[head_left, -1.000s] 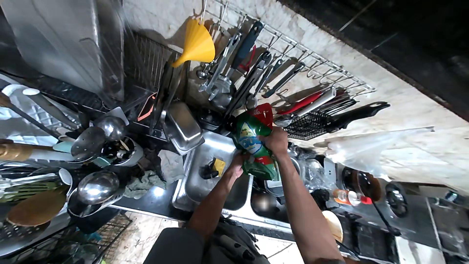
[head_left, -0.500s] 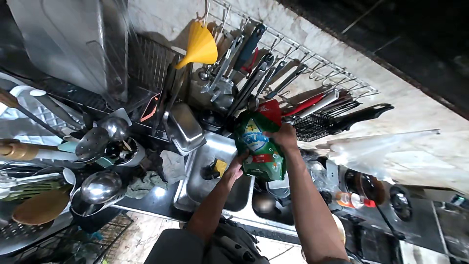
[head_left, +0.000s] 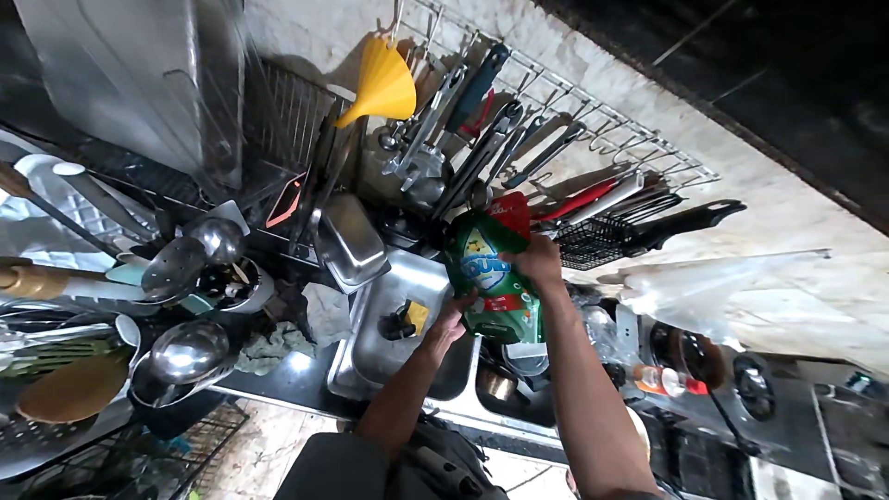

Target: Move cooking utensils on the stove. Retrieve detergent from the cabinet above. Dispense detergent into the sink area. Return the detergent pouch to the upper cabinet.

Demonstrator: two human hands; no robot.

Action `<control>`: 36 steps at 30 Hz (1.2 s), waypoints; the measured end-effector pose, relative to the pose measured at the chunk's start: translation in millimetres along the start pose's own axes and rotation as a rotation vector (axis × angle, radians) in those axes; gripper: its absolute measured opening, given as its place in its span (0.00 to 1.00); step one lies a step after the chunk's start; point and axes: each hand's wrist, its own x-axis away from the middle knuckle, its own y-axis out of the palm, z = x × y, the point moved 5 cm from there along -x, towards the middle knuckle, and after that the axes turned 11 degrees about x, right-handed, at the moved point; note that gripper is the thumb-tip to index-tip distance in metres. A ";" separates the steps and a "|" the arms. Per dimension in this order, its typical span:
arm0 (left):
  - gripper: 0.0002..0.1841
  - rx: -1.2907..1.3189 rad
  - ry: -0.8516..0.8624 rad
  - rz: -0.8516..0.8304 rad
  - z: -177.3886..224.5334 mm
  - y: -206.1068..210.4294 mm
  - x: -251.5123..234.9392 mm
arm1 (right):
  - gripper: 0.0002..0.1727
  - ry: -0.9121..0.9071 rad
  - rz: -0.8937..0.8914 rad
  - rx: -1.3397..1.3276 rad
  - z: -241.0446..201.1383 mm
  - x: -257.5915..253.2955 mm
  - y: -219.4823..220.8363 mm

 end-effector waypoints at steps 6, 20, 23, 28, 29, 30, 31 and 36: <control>0.20 0.001 -0.005 -0.017 -2.6 -2.5 -2.4 | 0.28 -0.007 -0.003 0.040 0.7 -1.6 1.8; 0.19 0.004 -0.006 0.024 -5.1 -3.3 -5.4 | 0.26 -0.006 0.006 0.049 1.3 -3.2 0.7; 0.18 -0.009 -0.006 0.027 -4.8 -2.4 -5.1 | 0.27 0.006 -0.002 0.059 0.9 -3.5 0.1; 0.19 -0.027 -0.009 0.043 -3.5 0.6 -4.1 | 0.29 0.010 -0.013 0.056 -0.2 -3.9 -0.2; 0.19 -0.031 -0.008 0.042 -3.5 0.6 -4.2 | 0.29 0.012 -0.011 0.059 -0.2 -4.1 -0.3; 0.19 -0.033 -0.006 0.042 -3.4 0.4 -3.9 | 0.29 0.012 -0.009 0.064 -0.2 -4.3 0.0; 0.18 -0.036 -0.003 0.042 -3.5 0.3 -3.7 | 0.30 0.012 -0.007 0.072 0.0 -4.5 -0.1; 0.17 -0.026 0.003 0.032 -3.7 -1.6 -5.4 | 0.28 0.009 -0.006 0.055 -0.1 -4.4 0.4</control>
